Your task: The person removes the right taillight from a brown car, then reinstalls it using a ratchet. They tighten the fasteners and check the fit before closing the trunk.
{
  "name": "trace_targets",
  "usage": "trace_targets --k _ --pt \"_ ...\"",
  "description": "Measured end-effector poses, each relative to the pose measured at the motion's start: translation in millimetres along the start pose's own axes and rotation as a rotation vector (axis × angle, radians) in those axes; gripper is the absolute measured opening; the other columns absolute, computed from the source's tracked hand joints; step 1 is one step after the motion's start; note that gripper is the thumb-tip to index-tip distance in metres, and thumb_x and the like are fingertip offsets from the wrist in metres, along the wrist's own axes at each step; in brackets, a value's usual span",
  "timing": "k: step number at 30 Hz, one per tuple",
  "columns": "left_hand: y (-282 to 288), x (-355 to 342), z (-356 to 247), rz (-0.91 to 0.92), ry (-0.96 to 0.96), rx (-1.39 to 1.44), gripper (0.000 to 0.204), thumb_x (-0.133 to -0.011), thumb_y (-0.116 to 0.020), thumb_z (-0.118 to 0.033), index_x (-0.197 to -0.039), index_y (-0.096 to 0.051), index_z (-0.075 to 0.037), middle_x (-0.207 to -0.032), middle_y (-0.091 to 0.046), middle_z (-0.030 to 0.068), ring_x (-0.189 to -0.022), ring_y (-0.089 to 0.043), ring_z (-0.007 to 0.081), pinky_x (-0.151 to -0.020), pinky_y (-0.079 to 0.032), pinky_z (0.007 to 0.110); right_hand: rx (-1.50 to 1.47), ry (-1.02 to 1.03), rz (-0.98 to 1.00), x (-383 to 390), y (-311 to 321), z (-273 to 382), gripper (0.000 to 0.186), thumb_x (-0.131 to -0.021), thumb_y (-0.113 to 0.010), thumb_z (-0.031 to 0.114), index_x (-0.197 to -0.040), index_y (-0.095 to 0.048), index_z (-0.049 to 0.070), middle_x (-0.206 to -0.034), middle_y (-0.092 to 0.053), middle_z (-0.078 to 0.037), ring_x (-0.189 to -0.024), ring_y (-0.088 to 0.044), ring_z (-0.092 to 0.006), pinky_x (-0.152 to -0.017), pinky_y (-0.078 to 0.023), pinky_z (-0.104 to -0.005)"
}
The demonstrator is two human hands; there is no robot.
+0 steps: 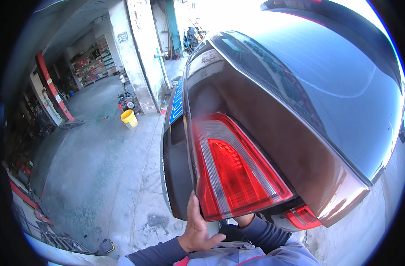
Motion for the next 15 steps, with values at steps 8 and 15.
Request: trace_targets --k 8,15 --pt "-39.1 28.2 58.1 0.471 -0.037 0.366 0.147 -0.088 -0.084 -0.054 -0.163 0.03 -0.001 -0.173 0.027 0.031 -0.163 0.021 0.0437 -0.132 0.0 0.053 0.133 -0.182 -0.204 27.4 54.0 -37.2 0.057 -0.113 -0.055 0.036 -0.158 -0.046 0.001 -0.155 -0.058 -0.015 -0.136 -0.061 -0.0292 -0.115 -0.051 -0.0459" --pt "8.2 9.1 106.4 0.765 -0.056 0.429 0.125 -0.092 -0.088 -0.026 -0.17 0.007 -0.002 -0.164 -0.038 0.0358 -0.15 -0.046 0.046 -0.122 -0.041 0.046 0.223 -0.226 -0.348 38.9 77.8 -45.2 0.057 -0.113 -0.055 0.037 -0.157 -0.047 0.001 -0.153 -0.059 -0.015 -0.135 -0.062 -0.0294 -0.114 -0.051 -0.0461"
Point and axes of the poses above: each hand's wrist, its own x-axis away from the middle knuckle, its own y-axis out of the back of the hand, z = x × y, the point moved 6 cm from there along -x, towards the middle knuckle
